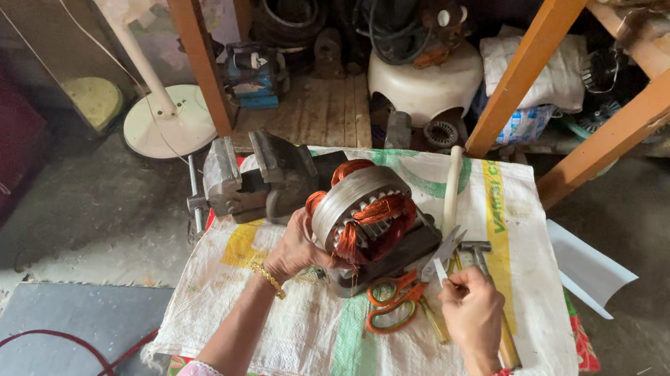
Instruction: The person winds copper wire around a motor stator held in a bench vise. They use a wooden stick to press the wire into the slots and occasionally use scissors to trim the wire. The person continues winding and adjusting the coil throughout the clip.
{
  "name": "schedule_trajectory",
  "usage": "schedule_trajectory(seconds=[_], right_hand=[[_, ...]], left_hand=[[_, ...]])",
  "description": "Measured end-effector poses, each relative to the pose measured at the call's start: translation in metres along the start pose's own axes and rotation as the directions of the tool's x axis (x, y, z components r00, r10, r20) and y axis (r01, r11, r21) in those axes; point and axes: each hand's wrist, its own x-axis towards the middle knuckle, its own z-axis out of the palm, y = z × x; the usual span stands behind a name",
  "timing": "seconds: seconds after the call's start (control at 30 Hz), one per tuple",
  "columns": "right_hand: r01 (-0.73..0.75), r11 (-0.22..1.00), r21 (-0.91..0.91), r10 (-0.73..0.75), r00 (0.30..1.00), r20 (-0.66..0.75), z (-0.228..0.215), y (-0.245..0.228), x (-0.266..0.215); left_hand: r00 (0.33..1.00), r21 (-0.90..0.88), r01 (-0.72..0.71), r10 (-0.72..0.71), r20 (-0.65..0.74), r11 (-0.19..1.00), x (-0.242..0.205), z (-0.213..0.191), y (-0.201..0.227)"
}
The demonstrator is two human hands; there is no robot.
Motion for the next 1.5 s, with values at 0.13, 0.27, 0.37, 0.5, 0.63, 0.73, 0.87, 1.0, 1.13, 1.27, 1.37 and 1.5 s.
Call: schedule_trajectory(seconds=[0.13, 0.27, 0.37, 0.5, 0.63, 0.73, 0.87, 1.0, 1.13, 1.27, 1.37, 1.5], right_hand=[[0.083, 0.885, 0.457, -0.122, 0.991, 0.056, -0.011, -0.031, -0.003], [0.021, 0.836, 0.548, -0.118, 0.983, 0.142, -0.010, -0.055, 0.000], [0.019, 0.848, 0.530, -0.124, 0.978, 0.165, -0.006, -0.059, -0.001], [0.004, 0.797, 0.604, -0.142, 0.973, 0.181, -0.004, -0.059, -0.005], [-0.042, 0.768, 0.638, -0.133, 0.966, 0.224, -0.009, -0.067, -0.009], [-0.066, 0.754, 0.654, -0.174, 0.939, 0.296, -0.013, -0.082, -0.019], [-0.110, 0.685, 0.720, -0.260, 0.886, 0.383, -0.025, -0.108, -0.027], [-0.047, 0.816, 0.576, -0.232, 0.886, 0.401, -0.047, -0.111, -0.027], [-0.196, 0.597, 0.778, -0.334, 0.821, 0.463, -0.044, -0.104, -0.019], [-0.473, 0.310, 0.825, -0.285, 0.781, 0.555, -0.026, -0.108, -0.012], [0.035, 0.790, 0.612, -0.231, 0.942, 0.244, -0.030, -0.111, -0.013], [0.167, 0.760, 0.628, -0.333, 0.930, 0.156, -0.038, -0.112, -0.017]], left_hand=[[0.998, -0.006, 0.064, -0.064, 0.020, 0.998, 0.000, 0.001, 0.010], [0.998, -0.008, 0.057, -0.057, -0.004, 0.998, -0.003, 0.005, 0.024], [1.000, 0.030, 0.027, -0.027, -0.010, 0.999, -0.007, 0.008, 0.037], [0.999, 0.093, -0.030, 0.033, -0.034, 0.995, -0.024, 0.009, 0.068], [0.867, 0.501, 0.039, 0.220, -0.447, 0.865, -0.070, 0.041, 0.104], [0.849, 0.560, 0.080, 0.238, -0.472, 0.825, -0.091, 0.085, 0.117], [0.923, 0.402, -0.005, 0.159, -0.351, 0.916, -0.079, 0.115, 0.123], [0.928, -0.048, 0.105, -0.116, -0.355, 0.993, -0.067, 0.132, 0.118], [0.942, -0.253, 0.021, -0.103, -0.318, 0.967, -0.061, 0.141, 0.110], [0.910, -0.417, 0.054, -0.217, -0.354, 0.907, -0.052, 0.145, 0.108], [0.872, -0.287, 0.051, -0.183, -0.454, 0.957, -0.048, 0.148, 0.111], [0.856, -0.182, 0.029, -0.119, -0.503, 0.983, -0.049, 0.150, 0.108]])
